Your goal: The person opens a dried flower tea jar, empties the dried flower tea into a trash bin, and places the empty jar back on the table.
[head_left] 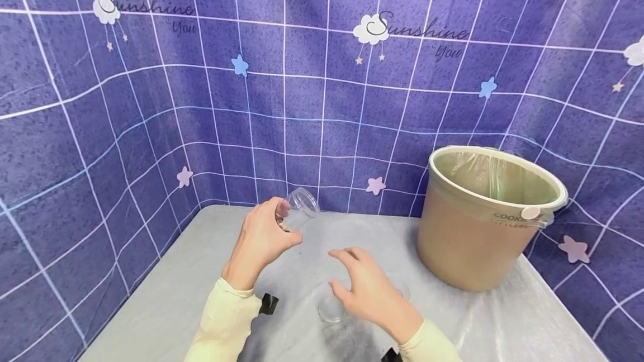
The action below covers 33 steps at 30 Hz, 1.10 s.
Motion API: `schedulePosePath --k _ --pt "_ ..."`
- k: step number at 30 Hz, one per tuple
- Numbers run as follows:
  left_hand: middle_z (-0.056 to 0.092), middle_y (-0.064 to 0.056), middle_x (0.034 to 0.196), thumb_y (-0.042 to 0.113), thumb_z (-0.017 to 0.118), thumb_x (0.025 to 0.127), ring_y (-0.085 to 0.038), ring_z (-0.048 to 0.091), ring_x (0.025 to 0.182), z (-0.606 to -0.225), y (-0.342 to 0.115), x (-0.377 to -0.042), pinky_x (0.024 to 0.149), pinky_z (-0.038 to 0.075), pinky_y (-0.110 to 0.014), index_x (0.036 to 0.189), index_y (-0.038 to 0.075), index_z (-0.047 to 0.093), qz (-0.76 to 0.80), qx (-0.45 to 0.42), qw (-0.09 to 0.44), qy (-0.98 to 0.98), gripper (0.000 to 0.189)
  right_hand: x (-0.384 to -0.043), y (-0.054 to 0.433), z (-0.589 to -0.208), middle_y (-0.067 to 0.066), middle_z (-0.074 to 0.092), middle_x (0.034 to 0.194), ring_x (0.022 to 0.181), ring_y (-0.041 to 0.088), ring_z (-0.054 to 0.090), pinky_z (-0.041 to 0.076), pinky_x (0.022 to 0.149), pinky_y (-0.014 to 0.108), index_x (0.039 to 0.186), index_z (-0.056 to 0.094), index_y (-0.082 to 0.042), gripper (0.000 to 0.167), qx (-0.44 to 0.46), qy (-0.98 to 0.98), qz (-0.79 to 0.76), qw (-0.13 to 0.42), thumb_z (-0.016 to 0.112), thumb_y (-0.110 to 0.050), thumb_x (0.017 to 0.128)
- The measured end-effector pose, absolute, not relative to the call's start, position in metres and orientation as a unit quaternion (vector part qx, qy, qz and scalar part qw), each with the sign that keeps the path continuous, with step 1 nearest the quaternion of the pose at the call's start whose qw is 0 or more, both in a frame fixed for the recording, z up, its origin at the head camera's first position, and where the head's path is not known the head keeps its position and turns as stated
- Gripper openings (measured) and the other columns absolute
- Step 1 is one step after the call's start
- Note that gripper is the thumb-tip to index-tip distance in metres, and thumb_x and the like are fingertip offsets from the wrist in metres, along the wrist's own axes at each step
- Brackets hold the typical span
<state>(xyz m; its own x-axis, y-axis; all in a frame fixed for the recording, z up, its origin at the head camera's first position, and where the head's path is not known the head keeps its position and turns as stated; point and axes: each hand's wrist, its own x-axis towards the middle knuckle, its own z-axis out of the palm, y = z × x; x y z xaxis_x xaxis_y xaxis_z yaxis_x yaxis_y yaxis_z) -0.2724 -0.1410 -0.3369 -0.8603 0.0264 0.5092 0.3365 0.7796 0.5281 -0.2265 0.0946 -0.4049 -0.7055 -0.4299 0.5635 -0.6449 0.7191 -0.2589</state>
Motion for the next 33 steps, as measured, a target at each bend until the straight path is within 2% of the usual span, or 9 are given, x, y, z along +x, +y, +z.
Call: schedulePosePath --k 7,16,25,33 --pt "0.068 -0.001 0.096 0.027 0.08 0.062 -0.021 0.062 0.09 -0.334 -0.136 -0.274 0.081 0.052 -0.04 0.106 0.013 0.069 -0.317 -0.096 0.242 -0.912 0.048 -0.227 0.113 -0.38 0.011 0.068 0.119 0.111 0.034 0.065 0.054 0.096 0.049 0.132 0.067 -0.007 0.051 0.271 -0.892 0.236 0.275 0.08 -0.02 0.084" --pt "0.068 -0.002 0.099 0.026 0.078 0.062 -0.025 0.062 0.095 -0.325 -0.125 -0.274 0.086 0.051 -0.042 0.105 0.013 0.067 -0.312 -0.1 0.243 -0.913 0.047 -0.229 0.138 -0.355 0.012 0.07 0.116 0.111 0.034 0.066 0.053 0.097 0.049 0.127 0.069 -0.006 0.049 0.267 -0.878 0.213 0.335 0.082 -0.019 0.082" --pt "0.069 -0.004 0.103 0.024 0.077 0.063 -0.023 0.064 0.096 -0.314 -0.114 -0.277 0.086 0.052 -0.041 0.111 0.01 0.067 -0.323 -0.11 0.241 -0.909 0.05 -0.227 0.172 -0.328 0.014 0.07 0.112 0.102 0.034 0.065 0.052 0.091 0.049 0.125 0.07 -0.006 0.045 0.258 -0.869 0.2 0.373 0.08 -0.014 0.082" --pt "0.071 -0.004 0.105 0.026 0.08 0.064 -0.024 0.065 0.098 -0.308 -0.103 -0.281 0.087 0.054 -0.04 0.111 0.008 0.066 -0.323 -0.113 0.229 -0.911 0.052 -0.222 0.216 -0.312 0.016 0.069 0.117 0.108 0.037 0.062 0.047 0.094 0.052 0.126 0.069 -0.006 0.045 0.246 -0.863 0.2 0.394 0.077 -0.011 0.082"
